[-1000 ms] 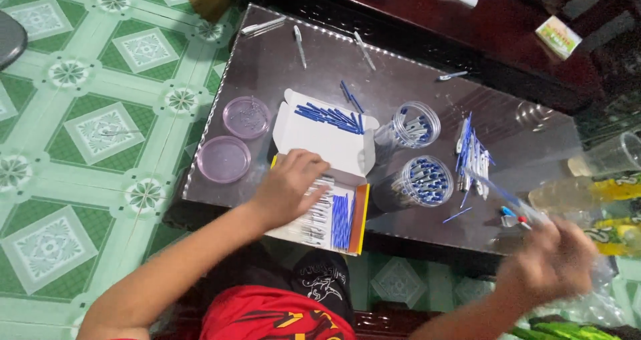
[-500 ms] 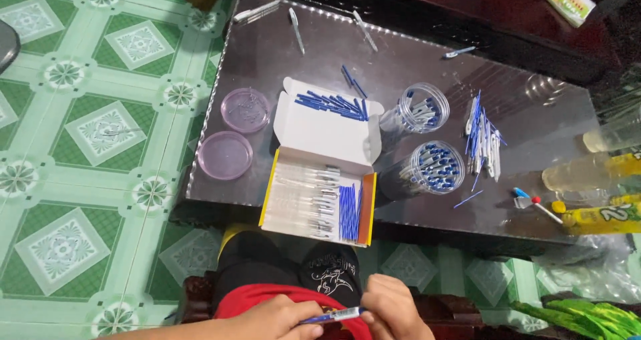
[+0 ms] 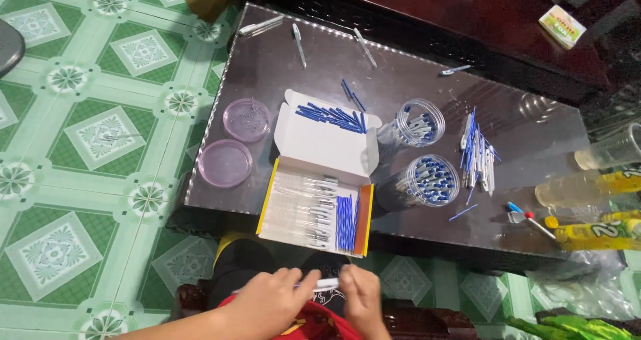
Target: Assembling ballpoint pens by inserting ink refills into pen bodies and organizing them into a cardboard box.
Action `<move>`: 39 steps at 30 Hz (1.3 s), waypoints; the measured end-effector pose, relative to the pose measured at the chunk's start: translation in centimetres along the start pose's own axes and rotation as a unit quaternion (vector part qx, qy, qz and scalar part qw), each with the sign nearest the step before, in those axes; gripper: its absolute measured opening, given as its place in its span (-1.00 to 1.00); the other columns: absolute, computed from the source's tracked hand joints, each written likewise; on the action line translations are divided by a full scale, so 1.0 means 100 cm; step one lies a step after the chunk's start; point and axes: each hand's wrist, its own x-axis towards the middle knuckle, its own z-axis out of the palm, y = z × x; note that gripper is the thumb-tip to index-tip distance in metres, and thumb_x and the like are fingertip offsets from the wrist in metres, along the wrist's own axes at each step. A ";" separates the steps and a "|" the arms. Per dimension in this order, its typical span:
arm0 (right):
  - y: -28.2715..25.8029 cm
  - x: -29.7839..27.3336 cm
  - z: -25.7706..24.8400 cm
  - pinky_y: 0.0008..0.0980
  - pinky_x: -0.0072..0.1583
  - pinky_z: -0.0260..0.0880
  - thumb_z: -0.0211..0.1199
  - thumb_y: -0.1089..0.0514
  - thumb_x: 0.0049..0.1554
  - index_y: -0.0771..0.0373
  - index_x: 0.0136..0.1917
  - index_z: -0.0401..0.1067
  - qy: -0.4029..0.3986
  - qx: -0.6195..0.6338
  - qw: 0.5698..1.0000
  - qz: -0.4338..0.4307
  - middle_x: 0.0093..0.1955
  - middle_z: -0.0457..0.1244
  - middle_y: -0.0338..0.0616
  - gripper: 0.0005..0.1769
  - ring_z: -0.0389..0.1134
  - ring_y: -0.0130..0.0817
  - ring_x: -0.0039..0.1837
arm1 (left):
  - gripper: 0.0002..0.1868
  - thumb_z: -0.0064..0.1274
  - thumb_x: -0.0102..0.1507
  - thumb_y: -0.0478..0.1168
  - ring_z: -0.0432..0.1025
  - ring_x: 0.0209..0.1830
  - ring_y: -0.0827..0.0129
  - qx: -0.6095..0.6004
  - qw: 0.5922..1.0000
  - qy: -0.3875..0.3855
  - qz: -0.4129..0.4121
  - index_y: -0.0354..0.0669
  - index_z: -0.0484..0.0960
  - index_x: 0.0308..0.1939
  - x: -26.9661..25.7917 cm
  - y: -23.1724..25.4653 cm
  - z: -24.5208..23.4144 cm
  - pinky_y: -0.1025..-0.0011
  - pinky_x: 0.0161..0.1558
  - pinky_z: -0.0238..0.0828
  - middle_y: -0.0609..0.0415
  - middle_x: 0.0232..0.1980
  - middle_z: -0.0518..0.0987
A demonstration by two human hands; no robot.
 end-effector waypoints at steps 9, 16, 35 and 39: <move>-0.040 0.034 -0.008 -0.23 -0.34 -0.07 -0.04 0.10 0.38 0.16 -0.40 0.12 -0.040 0.164 0.929 -0.330 -0.47 0.06 -0.24 -0.52 -0.04 -0.31 -0.48 | -0.61 -0.17 0.47 0.19 0.16 -0.40 0.68 -0.673 0.646 -0.334 -0.135 0.04 0.49 -0.23 0.014 -0.024 -0.051 0.64 -0.33 0.08 0.37 -0.37 0.32; -0.085 0.072 -0.063 -0.22 -0.19 0.10 -0.07 0.31 0.42 0.39 -0.02 0.28 -0.271 -0.033 0.865 -0.420 -0.23 0.09 -0.05 -0.83 0.07 -0.17 -0.27 | -0.70 0.04 0.49 -0.08 0.33 -0.42 0.75 -0.798 0.394 -0.366 -0.271 -0.06 0.55 -0.32 0.002 -0.044 -0.022 0.75 -0.32 0.19 0.36 -0.42 0.47; -0.012 0.119 -0.079 -0.28 -0.07 0.26 0.07 0.22 0.24 0.23 -0.18 0.33 0.079 -0.091 0.986 -0.119 -0.18 0.27 -0.11 -0.86 0.28 -0.24 -0.13 | -0.60 -0.16 0.47 -0.26 0.26 -0.63 0.61 -0.847 0.405 -0.292 -0.185 -0.24 0.42 0.40 0.040 -0.071 -0.077 0.76 -0.64 0.15 0.03 -0.32 0.48; 0.053 0.197 -0.005 -0.34 0.09 0.44 0.18 0.23 0.21 0.28 0.07 0.43 0.149 -0.024 0.982 0.114 -0.01 0.34 -0.03 -0.84 0.40 -0.24 0.04 | -0.73 -0.17 0.47 -0.28 0.20 -0.71 0.59 -0.855 0.406 -0.222 -0.235 -0.23 0.48 0.22 0.046 -0.081 -0.060 0.75 -0.74 -0.01 -0.05 -0.35 0.41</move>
